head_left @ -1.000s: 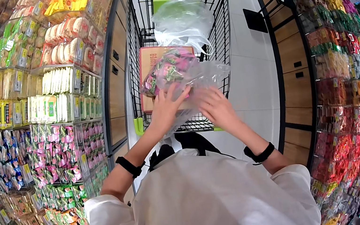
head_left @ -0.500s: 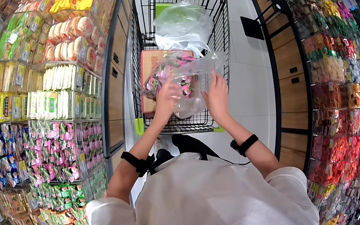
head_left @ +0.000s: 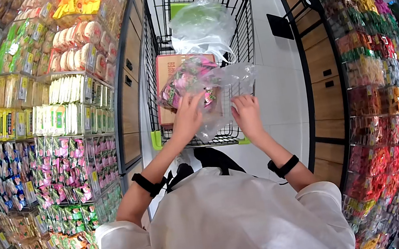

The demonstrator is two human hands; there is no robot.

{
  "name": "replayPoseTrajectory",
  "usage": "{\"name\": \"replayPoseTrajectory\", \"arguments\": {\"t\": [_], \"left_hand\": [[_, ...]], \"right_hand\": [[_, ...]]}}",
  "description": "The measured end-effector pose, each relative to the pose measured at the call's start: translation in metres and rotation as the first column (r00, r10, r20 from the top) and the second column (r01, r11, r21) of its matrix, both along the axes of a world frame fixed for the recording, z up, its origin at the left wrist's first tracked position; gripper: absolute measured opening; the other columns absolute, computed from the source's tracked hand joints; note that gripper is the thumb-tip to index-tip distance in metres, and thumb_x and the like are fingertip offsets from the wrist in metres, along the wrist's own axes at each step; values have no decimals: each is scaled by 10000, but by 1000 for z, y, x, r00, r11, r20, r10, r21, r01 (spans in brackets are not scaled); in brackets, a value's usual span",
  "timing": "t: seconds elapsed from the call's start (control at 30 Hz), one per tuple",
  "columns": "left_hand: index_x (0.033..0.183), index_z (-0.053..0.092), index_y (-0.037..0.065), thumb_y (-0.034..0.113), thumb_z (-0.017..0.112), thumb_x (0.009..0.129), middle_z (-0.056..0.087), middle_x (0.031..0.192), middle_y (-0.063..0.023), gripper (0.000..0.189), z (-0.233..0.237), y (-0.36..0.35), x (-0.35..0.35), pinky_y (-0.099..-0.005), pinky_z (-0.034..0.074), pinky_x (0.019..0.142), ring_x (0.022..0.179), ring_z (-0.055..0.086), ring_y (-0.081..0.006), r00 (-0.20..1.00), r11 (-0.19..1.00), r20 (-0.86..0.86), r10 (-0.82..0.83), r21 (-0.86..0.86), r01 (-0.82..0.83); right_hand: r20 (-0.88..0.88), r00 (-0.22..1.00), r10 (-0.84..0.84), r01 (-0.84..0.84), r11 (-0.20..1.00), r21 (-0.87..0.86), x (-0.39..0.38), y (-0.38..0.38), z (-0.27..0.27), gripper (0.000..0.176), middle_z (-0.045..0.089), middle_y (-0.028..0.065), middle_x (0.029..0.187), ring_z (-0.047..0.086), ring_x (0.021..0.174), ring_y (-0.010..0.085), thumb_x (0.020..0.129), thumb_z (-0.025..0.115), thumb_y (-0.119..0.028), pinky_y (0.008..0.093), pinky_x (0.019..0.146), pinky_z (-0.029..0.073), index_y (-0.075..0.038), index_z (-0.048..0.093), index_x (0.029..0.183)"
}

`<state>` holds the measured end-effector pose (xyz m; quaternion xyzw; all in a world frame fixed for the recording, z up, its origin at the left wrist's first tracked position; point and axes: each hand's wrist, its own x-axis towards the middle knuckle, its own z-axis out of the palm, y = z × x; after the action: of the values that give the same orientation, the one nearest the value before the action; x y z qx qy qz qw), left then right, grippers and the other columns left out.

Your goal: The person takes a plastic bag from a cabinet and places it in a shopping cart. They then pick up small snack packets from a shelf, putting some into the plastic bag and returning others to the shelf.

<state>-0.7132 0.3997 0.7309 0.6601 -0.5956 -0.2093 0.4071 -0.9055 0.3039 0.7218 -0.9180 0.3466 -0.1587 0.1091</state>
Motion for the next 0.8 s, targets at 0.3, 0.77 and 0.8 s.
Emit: {"name": "replayPoseTrajectory", "arguments": {"t": [0.3,0.77,0.8], "left_hand": [[1222,395,-28,-129,497,660,386,1184,-218,580,-26,-6,-14,-431,383,906,1092,415,-429,996,998,87,36,46,-40],[1236,366,-35,-127,482,681,361,1233,-229,574,-28,14,-6,-438,365,940,1139,391,-431,995,994,57,76,69,-79],[1233,369,-36,-127,483,678,361,1234,-230,574,-27,15,-7,-438,364,940,1142,390,-430,998,994,30,64,85,-66]], "right_hand": [[-410,897,164,121,801,586,100,-46,-71,208,652,176,901,642,818,311,753,567,-147,392,711,503,-12,657,883],[-674,685,276,28,915,403,94,-63,-178,552,544,177,1198,538,1070,302,594,735,-393,421,886,428,-139,631,1073],[-683,658,318,60,881,469,93,-63,-177,552,560,180,1171,553,1044,299,587,738,-382,411,868,441,-124,634,1064]]}}
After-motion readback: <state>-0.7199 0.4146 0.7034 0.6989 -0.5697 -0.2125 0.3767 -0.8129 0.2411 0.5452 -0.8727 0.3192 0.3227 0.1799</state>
